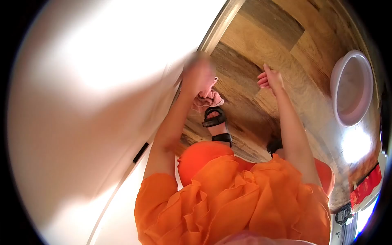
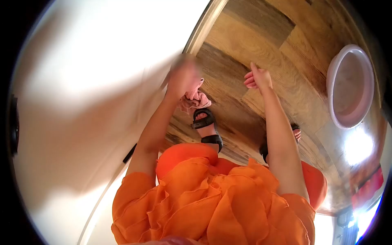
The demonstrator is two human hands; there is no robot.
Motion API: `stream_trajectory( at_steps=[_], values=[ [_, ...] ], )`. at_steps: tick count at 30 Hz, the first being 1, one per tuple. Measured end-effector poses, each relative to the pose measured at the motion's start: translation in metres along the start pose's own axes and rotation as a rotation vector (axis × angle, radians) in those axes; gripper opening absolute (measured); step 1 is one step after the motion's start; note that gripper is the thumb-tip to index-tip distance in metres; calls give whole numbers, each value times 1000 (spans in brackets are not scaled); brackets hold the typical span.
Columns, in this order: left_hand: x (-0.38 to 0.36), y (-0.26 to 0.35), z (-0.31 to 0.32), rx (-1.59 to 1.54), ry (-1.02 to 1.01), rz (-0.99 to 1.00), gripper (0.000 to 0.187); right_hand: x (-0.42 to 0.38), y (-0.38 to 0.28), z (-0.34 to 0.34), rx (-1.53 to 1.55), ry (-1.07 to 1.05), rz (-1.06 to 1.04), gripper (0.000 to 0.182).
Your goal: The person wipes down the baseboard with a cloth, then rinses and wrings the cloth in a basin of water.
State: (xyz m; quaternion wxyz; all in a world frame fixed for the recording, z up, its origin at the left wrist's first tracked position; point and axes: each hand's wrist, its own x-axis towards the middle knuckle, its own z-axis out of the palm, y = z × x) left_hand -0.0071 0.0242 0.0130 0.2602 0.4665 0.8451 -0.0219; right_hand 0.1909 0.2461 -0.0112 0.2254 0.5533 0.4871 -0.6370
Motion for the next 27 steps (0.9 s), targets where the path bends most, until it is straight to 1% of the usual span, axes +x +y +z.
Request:
stream_trajectory(
  at_steps=[1, 3, 4, 7, 10, 13, 17, 20, 23, 26, 27],
  values=[
    [-1, 8, -12, 44, 3, 14, 43, 5, 4, -2, 6, -13, -6, 62],
    [12, 1, 8, -9, 292, 56, 41, 4, 9, 1, 13, -30, -5, 62],
    [27, -1, 11, 1, 348, 112, 41, 5, 6, 0, 13, -18, 1, 62],
    [21, 0, 6, -64, 348, 46, 39, -3, 4, 0, -2, 2, 12, 62],
    [-5, 16, 1, -377, 334, -234, 33, 0, -6, -1, 7, 2, 6, 62],
    [-1, 21, 12, -483, 540, -378, 29, 0, 4, 1, 17, -2, 7, 62],
    [20, 13, 14, -506, 518, -487, 26, 1, 4, 1, 20, 13, 9, 63],
    [10, 22, 9, -527, 485, -675, 24, -1, 0, 0, -1, 1, 12, 63],
    [20, 12, 21, -599, 471, -719, 27, -1, 1, 1, -4, -7, 13, 62],
    [40, 20, 12, -642, 498, -722, 33, -1, 2, 2, 1, -9, 17, 62],
    [41, 20, 8, -602, 480, -738, 35, -1, 3, 2, -4, -6, 20, 62]
  ],
)
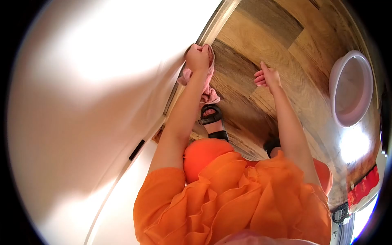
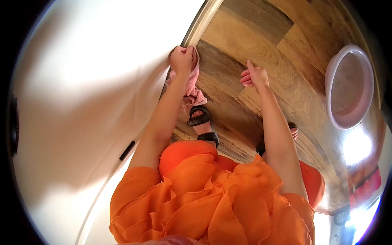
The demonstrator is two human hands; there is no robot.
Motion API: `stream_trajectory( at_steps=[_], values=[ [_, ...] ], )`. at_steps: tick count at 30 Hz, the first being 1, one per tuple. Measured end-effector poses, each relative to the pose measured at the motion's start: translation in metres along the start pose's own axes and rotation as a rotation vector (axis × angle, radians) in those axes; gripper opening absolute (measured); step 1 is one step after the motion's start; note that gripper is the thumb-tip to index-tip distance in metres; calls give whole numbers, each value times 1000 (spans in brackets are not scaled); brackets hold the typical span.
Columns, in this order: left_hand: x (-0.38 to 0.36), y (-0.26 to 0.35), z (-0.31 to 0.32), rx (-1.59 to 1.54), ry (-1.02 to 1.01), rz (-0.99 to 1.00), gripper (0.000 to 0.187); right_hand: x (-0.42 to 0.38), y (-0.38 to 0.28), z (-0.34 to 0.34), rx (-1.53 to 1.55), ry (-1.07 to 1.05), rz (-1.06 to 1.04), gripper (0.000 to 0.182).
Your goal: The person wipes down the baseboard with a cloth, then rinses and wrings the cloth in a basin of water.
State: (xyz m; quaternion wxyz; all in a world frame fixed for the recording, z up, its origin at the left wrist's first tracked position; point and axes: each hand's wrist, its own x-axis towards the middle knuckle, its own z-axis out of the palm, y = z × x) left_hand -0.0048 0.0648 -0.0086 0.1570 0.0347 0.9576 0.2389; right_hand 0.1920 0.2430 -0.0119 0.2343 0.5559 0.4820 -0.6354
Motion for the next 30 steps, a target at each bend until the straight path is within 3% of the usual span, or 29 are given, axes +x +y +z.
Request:
stream_trajectory(
  at_steps=[2, 7, 10, 11, 12, 14, 15, 18, 23, 25, 28, 30],
  values=[
    [3, 6, -2, 86, 6, -15, 39, 3, 0, -1, -11, 5, 2, 63],
    [-11, -46, -7, 129, -65, -403, 49, 4, 0, -3, -9, -42, -17, 62],
    [0, -21, 1, 135, -66, -310, 45, 2, 5, 0, 22, -43, 4, 63],
    [13, -28, 23, -213, -34, -354, 43, 3, 1, 1, 37, -38, -1, 63],
    [17, -21, 21, -225, -55, -356, 44, 6, -2, 1, 34, -35, -9, 63],
    [13, -10, 16, -242, -101, -380, 52, 4, 0, -1, 19, -39, -7, 63],
    [16, -33, 13, -39, -174, -306, 55, 3, 0, -2, 3, -43, -8, 63],
    [5, -71, 16, 26, -177, -469, 55, 3, -3, -5, 1, -36, -19, 63],
    [27, -67, 42, -747, 16, -755, 50, 5, 2, 0, 34, -22, 13, 63],
    [15, -47, 34, -710, 95, -715, 45, 7, 0, -3, 8, -22, 9, 64],
    [22, -66, 24, -338, -187, -655, 44, 3, 5, -1, -6, -45, 16, 64],
    [9, -77, 21, -72, -154, -467, 44, 6, 3, -4, -11, -45, 2, 65]
  ],
)
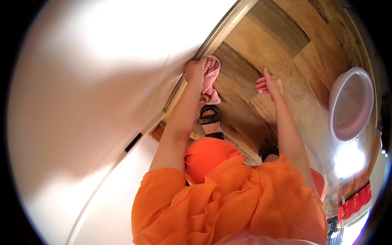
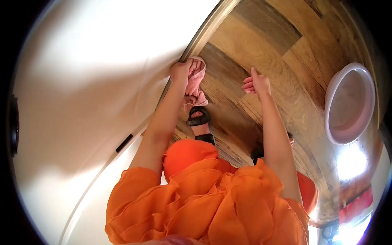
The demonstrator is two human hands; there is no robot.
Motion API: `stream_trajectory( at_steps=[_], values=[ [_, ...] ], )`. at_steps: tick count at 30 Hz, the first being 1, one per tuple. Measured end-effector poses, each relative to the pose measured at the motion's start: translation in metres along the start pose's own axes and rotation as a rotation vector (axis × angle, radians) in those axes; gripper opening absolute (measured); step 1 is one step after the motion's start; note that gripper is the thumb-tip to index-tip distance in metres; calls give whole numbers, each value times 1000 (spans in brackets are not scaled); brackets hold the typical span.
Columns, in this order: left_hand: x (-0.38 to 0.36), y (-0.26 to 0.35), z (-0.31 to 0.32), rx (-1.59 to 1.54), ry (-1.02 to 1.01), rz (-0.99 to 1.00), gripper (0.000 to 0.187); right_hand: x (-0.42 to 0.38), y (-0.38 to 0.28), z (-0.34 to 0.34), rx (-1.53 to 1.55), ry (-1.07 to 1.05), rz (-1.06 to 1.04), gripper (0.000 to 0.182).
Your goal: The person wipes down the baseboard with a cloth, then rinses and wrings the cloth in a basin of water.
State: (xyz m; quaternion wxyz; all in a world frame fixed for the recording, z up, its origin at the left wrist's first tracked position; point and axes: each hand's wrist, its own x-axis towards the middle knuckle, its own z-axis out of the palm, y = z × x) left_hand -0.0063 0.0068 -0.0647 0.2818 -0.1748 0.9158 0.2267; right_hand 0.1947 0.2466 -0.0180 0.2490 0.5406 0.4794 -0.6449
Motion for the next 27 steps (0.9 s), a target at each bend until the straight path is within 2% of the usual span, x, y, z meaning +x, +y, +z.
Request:
stream_trajectory(
  at_steps=[2, 3, 6, 7, 10, 11, 14, 17, 20, 23, 24, 26, 27],
  values=[
    [0, -15, 7, -85, 96, 49, 43, 0, 3, -1, -21, -1, -7, 65],
    [-34, 32, -22, -25, -74, -13, 40, -1, 3, -2, -24, 6, -8, 65],
    [-34, 54, -2, -449, 3, 30, 30, -1, -2, 3, -21, 1, -15, 64],
    [-25, 60, 12, -326, 104, 74, 30, 1, -3, 1, -24, 2, -7, 64],
    [-18, 45, 1, -274, -33, 96, 31, 1, 4, 1, -18, -38, 9, 64],
    [-25, 36, -14, 54, -11, 171, 33, 4, 1, -1, -6, -47, -1, 64],
    [-21, -39, -17, -185, 43, -43, 38, -3, -2, -1, -15, -34, -1, 65],
    [-43, -20, -19, -13, 192, -59, 39, -3, 0, -1, -5, -19, -21, 64],
    [-35, -16, -9, -504, -20, -59, 38, 2, 1, 0, -10, -8, -15, 64],
    [-21, 27, 6, -332, -87, 96, 33, -5, -2, -1, -46, 20, -7, 65],
    [-5, 34, 17, -226, -39, 209, 32, -6, 3, 0, -38, 3, -6, 64],
    [-31, 53, -2, -342, -52, 108, 43, 4, 3, -1, -24, -26, -31, 64],
    [-38, 46, -12, -206, -58, 142, 44, 5, 2, -2, -23, -27, -18, 64]
  ],
)
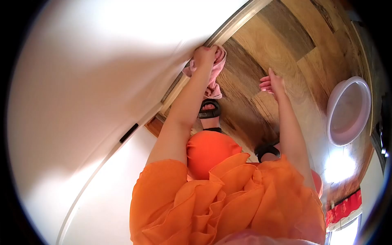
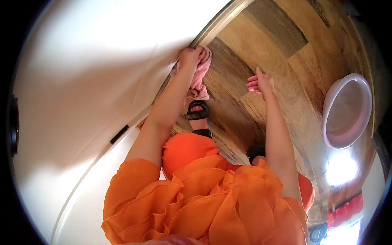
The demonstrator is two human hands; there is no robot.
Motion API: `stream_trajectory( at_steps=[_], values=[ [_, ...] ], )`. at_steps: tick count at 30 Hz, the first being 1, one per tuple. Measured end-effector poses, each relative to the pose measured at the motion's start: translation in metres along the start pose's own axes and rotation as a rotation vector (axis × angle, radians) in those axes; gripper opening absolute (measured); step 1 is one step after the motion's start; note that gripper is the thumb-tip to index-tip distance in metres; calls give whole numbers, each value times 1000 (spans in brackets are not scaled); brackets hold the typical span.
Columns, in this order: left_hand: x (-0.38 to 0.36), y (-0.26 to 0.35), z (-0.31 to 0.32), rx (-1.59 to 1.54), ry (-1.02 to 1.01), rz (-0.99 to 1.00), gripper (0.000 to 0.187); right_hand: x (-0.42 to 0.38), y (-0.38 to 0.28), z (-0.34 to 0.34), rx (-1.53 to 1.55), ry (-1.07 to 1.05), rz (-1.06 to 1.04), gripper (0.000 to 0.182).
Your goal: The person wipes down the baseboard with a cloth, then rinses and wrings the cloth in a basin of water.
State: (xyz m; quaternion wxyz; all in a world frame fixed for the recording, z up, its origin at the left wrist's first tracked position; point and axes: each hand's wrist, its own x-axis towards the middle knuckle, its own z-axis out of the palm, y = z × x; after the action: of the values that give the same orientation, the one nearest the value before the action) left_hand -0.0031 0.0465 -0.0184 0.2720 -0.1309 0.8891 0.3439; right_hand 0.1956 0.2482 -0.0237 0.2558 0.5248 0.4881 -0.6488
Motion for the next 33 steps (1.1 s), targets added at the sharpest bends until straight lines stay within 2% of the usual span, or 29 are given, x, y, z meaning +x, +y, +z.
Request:
stream_trajectory(
  at_steps=[2, 5, 8, 11, 14, 17, 20, 22, 24, 26, 29, 30, 33],
  values=[
    [-7, -18, -27, 285, -42, 62, 44, 1, -1, -1, 18, 1, 32, 63],
    [-2, -80, -31, 40, 123, -180, 45, -4, -4, 2, -28, 3, 18, 64],
    [-4, -50, -29, 323, 74, -42, 41, -5, -1, 3, -28, 16, -5, 64],
    [35, -49, 13, 65, -7, -98, 43, -7, -5, 1, -51, 30, 27, 64],
    [14, -22, -2, 115, 40, -18, 36, 0, 0, 0, -28, 0, -7, 64],
    [-13, -28, -33, 414, 75, -60, 32, 3, 4, -3, 3, -25, 16, 63],
    [-5, -60, -16, -42, 101, -114, 31, -4, 2, 0, -52, -13, -6, 63],
    [21, -74, 2, 9, 106, -67, 37, -8, 5, 3, -54, -2, -2, 63],
    [38, -58, 17, 11, 98, -31, 40, -2, -5, 2, -51, 20, -18, 63],
    [25, -30, 15, 5, 76, -69, 39, -5, -4, 1, -48, 17, 14, 63],
    [-10, -4, -20, 264, 27, 70, 40, -1, -2, -1, -49, -21, 30, 63],
    [10, -39, 2, -189, 52, -156, 41, 0, -4, -2, -42, 1, 12, 63],
    [14, -17, 6, 8, -53, -51, 40, -7, 2, 0, -60, 21, 13, 63]
  ],
)
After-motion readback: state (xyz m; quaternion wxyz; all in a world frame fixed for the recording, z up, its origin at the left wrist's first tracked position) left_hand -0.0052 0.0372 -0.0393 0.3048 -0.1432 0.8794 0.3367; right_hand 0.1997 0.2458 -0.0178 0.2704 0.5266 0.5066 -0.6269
